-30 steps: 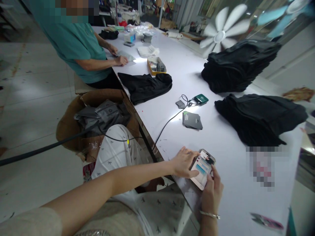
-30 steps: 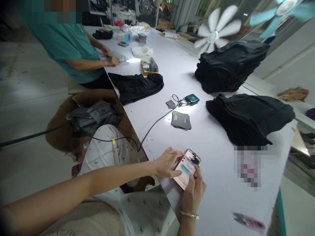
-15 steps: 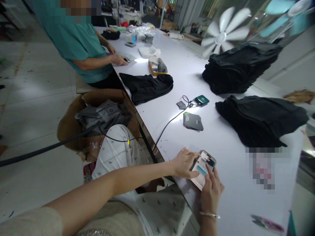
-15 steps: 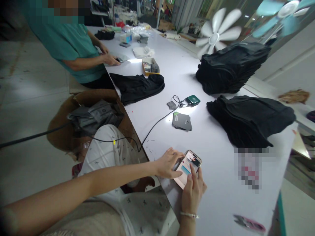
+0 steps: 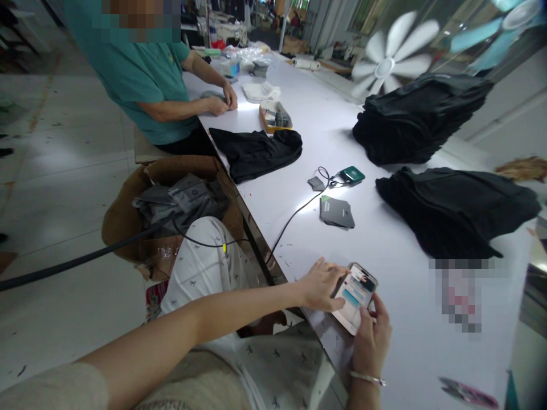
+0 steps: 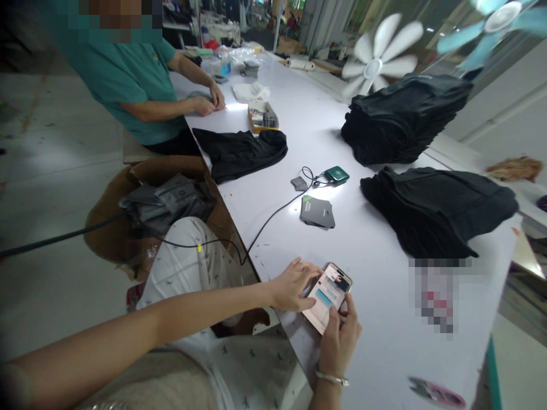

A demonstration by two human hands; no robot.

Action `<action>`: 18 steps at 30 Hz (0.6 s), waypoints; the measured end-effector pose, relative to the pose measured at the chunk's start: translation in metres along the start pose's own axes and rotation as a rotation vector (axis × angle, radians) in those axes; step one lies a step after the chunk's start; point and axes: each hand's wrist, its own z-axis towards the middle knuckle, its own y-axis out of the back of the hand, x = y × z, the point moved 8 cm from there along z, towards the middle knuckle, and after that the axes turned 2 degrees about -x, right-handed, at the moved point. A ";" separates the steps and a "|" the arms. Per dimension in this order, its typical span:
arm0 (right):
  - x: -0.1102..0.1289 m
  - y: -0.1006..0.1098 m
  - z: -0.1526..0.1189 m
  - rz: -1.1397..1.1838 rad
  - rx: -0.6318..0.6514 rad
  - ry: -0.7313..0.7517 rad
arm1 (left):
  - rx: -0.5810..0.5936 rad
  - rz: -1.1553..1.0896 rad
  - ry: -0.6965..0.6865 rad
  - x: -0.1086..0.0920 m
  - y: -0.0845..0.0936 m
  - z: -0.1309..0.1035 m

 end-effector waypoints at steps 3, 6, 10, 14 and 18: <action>-0.001 -0.001 0.000 0.057 -0.004 0.001 | 0.003 0.000 0.006 0.000 0.001 0.000; -0.002 -0.002 0.001 0.080 0.000 0.008 | 0.007 -0.002 0.007 -0.001 0.001 0.000; -0.004 -0.002 0.001 0.083 -0.011 0.012 | 0.009 -0.016 0.006 0.000 0.000 -0.001; -0.004 -0.001 -0.001 -0.046 -0.001 0.032 | -0.014 -0.037 -0.010 0.000 0.001 -0.001; 0.002 0.003 -0.011 -0.083 0.000 0.120 | -0.025 -0.060 -0.012 -0.002 0.003 -0.001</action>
